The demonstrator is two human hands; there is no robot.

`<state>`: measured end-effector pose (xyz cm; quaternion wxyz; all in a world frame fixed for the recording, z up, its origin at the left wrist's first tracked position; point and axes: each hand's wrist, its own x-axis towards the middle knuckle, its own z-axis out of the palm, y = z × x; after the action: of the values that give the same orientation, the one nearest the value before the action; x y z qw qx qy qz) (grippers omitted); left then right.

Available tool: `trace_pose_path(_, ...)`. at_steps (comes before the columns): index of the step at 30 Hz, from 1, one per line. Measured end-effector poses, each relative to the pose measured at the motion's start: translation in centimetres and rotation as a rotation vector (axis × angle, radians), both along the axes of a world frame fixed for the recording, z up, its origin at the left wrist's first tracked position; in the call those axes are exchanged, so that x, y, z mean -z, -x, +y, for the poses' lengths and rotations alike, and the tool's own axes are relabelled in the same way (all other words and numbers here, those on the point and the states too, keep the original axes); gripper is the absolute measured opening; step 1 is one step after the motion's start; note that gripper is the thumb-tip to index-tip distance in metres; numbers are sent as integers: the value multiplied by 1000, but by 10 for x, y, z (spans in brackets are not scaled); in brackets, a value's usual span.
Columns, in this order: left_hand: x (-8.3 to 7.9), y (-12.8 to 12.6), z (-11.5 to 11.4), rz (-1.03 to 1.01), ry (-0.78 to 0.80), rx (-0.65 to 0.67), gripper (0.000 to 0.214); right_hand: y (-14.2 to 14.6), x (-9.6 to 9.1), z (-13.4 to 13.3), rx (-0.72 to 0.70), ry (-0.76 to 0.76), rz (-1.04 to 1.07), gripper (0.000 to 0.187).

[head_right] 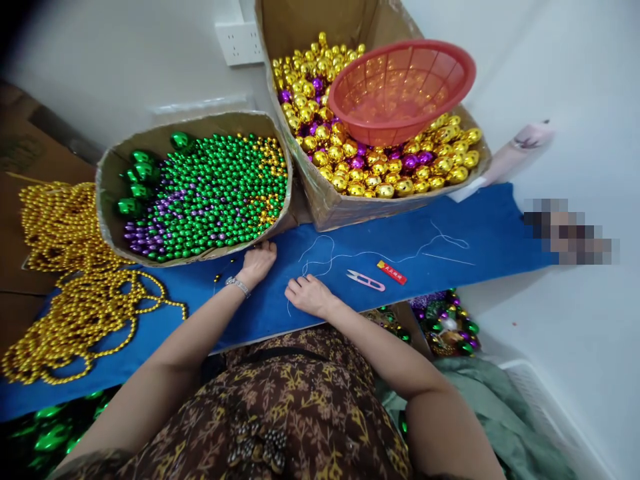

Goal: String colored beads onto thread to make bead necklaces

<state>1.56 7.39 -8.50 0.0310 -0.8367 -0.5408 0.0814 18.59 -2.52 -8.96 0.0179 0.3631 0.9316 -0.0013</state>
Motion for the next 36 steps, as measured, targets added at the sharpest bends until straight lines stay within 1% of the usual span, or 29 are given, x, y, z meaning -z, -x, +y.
trace_pose_path(3,-5,3,-4,-17,-12,20,36,-1,-2,0,-2,-2,6,29)
trace_pose_path(5,-9,4,-11,-34,-14,46,36,-1,-4,1,-8,17,-4,32)
trace_pose_path(8,-15,7,-28,-67,13,122,33,-1,-6,2,-22,59,-31,29)
trace_pose_path(11,-17,14,-47,-104,47,191,28,-2,-9,3,-16,75,-44,27)
trace_pose_path(12,-16,18,-52,-121,44,184,28,-2,-11,5,-10,81,-44,27)
trace_pose_path(14,-15,26,-58,-161,11,131,30,-1,-18,12,19,113,-29,33)
trace_pose_path(16,-12,34,-57,-192,-41,66,35,2,-27,25,111,159,3,41)
trace_pose_path(18,-9,39,-53,-208,-84,29,40,10,-34,43,248,183,28,42)
trace_pose_path(20,-6,42,-46,-219,-115,14,43,20,-36,63,366,172,27,43)
trace_pose_path(22,-1,42,-40,-228,-139,10,45,32,-34,81,424,160,15,43)
trace_pose_path(25,10,42,-35,-248,-154,25,47,47,-25,99,458,156,-5,39)
trace_pose_path(30,30,45,-37,-276,-138,19,46,63,-9,111,461,153,-25,35)
trace_pose_path(33,34,46,-37,-281,-135,14,45,67,-4,115,458,151,-31,35)
trace_pose_path(36,33,47,-34,-286,-134,4,44,68,-2,114,441,131,-27,36)
